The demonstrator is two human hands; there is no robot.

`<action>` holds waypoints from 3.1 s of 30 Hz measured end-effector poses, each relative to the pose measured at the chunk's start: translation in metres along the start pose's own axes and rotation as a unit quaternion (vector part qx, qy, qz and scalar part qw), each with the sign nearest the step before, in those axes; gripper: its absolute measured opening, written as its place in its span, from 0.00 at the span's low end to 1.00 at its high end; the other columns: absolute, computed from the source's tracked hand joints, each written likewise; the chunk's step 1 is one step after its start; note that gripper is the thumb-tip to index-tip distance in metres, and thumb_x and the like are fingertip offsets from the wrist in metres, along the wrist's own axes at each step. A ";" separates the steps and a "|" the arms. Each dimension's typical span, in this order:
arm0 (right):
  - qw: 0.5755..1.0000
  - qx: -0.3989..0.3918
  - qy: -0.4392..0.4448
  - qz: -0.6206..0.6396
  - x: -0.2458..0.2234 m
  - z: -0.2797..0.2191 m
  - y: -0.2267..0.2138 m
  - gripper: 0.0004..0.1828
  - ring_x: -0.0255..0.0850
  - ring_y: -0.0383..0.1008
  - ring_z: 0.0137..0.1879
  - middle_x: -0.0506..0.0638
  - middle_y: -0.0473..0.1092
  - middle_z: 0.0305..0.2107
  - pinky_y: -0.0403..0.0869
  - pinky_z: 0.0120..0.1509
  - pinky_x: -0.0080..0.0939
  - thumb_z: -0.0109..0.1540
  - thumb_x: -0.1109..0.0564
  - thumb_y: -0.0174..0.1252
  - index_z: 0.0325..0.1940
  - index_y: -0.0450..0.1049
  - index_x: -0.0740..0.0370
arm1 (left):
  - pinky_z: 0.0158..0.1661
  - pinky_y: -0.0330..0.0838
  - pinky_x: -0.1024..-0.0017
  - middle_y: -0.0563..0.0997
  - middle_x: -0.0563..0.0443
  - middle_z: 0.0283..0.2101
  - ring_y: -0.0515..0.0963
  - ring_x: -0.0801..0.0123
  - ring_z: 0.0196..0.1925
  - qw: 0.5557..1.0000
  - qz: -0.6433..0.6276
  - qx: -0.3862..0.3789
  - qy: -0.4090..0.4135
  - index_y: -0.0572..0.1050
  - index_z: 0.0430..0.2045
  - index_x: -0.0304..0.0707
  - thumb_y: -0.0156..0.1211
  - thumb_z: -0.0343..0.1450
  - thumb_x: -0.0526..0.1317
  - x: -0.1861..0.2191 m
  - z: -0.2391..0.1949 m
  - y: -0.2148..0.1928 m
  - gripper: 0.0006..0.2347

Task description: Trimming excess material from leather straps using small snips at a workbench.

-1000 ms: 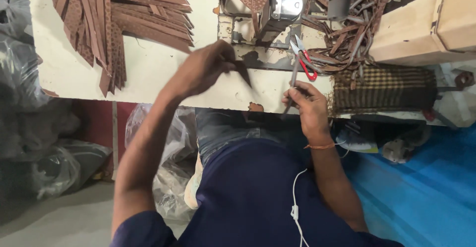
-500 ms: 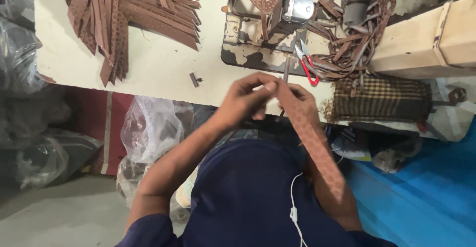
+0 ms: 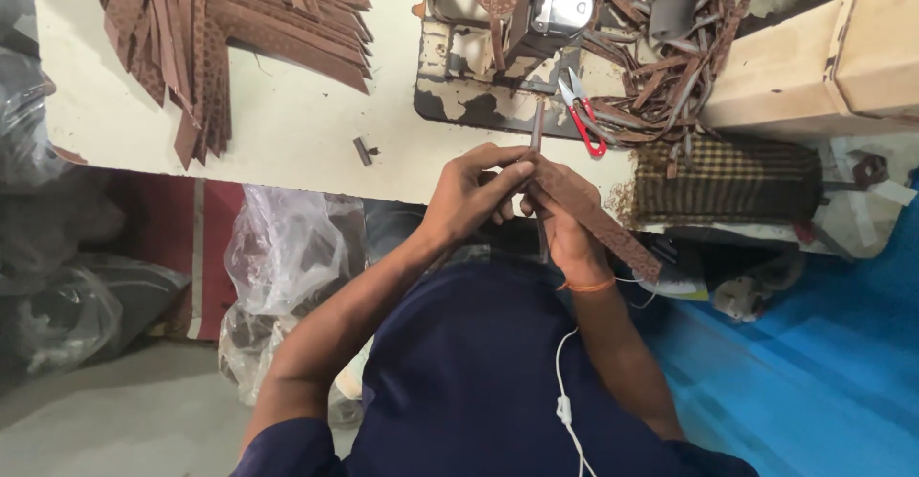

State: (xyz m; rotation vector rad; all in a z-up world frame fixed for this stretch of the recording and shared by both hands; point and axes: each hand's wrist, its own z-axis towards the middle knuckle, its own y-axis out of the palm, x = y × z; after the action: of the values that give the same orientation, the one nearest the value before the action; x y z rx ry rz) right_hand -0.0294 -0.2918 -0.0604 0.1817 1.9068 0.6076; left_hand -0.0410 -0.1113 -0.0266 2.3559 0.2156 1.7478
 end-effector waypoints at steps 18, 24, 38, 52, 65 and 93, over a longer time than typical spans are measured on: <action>0.915 -0.125 -0.106 -0.369 -0.088 -0.025 0.025 0.14 0.37 0.80 0.46 0.55 0.78 0.45 0.78 0.50 0.33 0.66 0.65 0.58 0.56 0.76 0.70 | 0.26 0.74 0.80 0.86 0.52 0.37 0.77 0.82 0.26 0.999 0.024 -0.020 -0.032 0.79 0.53 0.29 0.59 0.75 0.39 -0.020 0.006 -0.006 0.15; 0.938 -0.102 -0.126 -0.306 -0.058 -0.021 0.012 0.12 0.36 0.76 0.51 0.54 0.73 0.45 0.76 0.55 0.33 0.67 0.67 0.62 0.55 0.77 0.71 | 0.26 0.75 0.79 0.86 0.53 0.37 0.77 0.81 0.27 0.999 0.039 0.002 -0.036 0.79 0.51 0.29 0.60 0.74 0.39 -0.017 0.001 -0.011 0.14; 0.909 0.077 -0.103 -0.395 -0.054 -0.011 0.020 0.07 0.31 0.71 0.30 0.49 0.73 0.34 0.68 0.35 0.29 0.64 0.62 0.67 0.42 0.79 0.70 | 0.44 0.78 0.76 0.87 0.47 0.43 0.84 0.80 0.42 0.982 0.171 0.019 0.078 0.81 0.49 0.33 0.68 0.71 0.39 -0.007 -0.019 0.007 0.14; 0.964 0.087 -0.077 -0.241 -0.044 -0.006 0.019 0.11 0.29 0.73 0.39 0.47 0.74 0.34 0.72 0.44 0.29 0.62 0.65 0.68 0.45 0.73 0.66 | 0.33 0.77 0.75 0.86 0.49 0.34 0.82 0.77 0.31 0.996 0.079 0.011 -0.050 0.77 0.48 0.34 0.61 0.72 0.37 0.003 -0.024 0.010 0.12; 0.982 0.093 -0.097 -0.135 -0.044 0.010 0.020 0.15 0.31 0.73 0.39 0.50 0.76 0.35 0.73 0.46 0.31 0.61 0.70 0.67 0.43 0.68 0.62 | 0.37 0.78 0.76 0.87 0.44 0.36 0.84 0.77 0.37 0.983 0.156 0.043 0.083 0.79 0.42 0.28 0.66 0.72 0.36 0.002 -0.036 0.016 0.09; 0.764 -0.044 -0.294 -0.572 -0.107 -0.005 0.064 0.30 0.43 0.72 0.42 0.56 0.70 0.43 0.72 0.45 0.41 0.61 0.63 0.68 0.66 0.68 0.63 | 0.31 0.76 0.76 0.86 0.44 0.37 0.84 0.72 0.32 0.980 0.176 -0.022 0.093 0.69 0.51 0.29 0.70 0.71 0.39 0.081 0.035 -0.016 0.20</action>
State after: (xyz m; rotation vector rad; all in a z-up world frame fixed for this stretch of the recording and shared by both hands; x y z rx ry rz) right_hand 0.0006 -0.2812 0.0606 -0.7500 1.0462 -0.2122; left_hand 0.0161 -0.0789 0.0351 2.3061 -0.2272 2.1074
